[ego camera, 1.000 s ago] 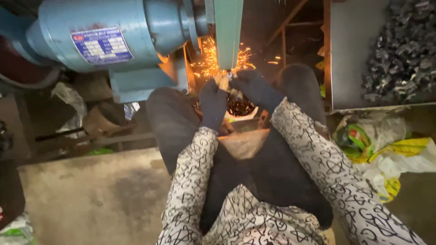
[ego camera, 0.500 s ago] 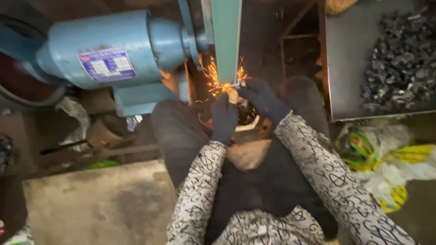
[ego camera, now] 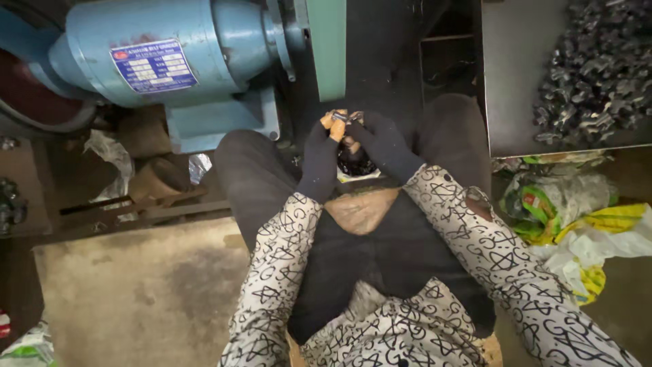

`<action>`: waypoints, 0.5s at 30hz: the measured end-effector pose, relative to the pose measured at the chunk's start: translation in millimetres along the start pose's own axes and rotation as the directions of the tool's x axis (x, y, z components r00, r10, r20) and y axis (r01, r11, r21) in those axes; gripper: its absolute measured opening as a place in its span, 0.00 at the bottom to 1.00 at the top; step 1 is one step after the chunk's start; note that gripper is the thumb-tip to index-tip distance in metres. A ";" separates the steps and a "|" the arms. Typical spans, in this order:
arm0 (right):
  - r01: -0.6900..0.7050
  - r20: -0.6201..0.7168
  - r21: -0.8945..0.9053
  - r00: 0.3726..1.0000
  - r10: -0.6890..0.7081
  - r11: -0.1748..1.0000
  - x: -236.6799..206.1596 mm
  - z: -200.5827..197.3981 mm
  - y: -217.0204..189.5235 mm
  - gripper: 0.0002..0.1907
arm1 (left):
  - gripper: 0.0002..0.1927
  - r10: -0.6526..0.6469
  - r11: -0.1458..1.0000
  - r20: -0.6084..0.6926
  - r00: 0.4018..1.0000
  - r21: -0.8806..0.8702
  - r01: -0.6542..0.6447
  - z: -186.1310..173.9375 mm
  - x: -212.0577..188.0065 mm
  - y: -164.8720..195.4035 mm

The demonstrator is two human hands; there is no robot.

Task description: The person sits at a belt grinder and grinds small metal workpieces one at a time, holding each against the moving belt to shape or deburr it, producing sparks, then placing finished pieces on a tray of similar parts beside them.

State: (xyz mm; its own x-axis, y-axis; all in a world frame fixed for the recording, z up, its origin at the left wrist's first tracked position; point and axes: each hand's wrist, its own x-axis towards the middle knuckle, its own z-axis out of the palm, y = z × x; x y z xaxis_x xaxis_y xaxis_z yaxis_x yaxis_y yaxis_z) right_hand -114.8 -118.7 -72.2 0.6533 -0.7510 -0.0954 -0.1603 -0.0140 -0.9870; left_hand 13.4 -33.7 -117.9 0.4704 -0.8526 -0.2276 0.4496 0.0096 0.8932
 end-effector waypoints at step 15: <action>-0.240 0.081 -0.054 0.967 0.243 0.969 41.3 -32.6 21.5 0.08 | 0.14 0.317 0.713 -0.102 0.943 0.681 -0.166 10.0 26.7 -17.4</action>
State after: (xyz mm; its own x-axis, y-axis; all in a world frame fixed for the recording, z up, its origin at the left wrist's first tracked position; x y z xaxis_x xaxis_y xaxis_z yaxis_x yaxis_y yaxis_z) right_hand -115.5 -171.5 -93.2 0.6527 -0.6755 -0.3430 -0.3517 0.1308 -0.9269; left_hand 10.6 -61.8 -135.7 0.6632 -0.7479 0.0289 -0.2748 -0.2074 0.9389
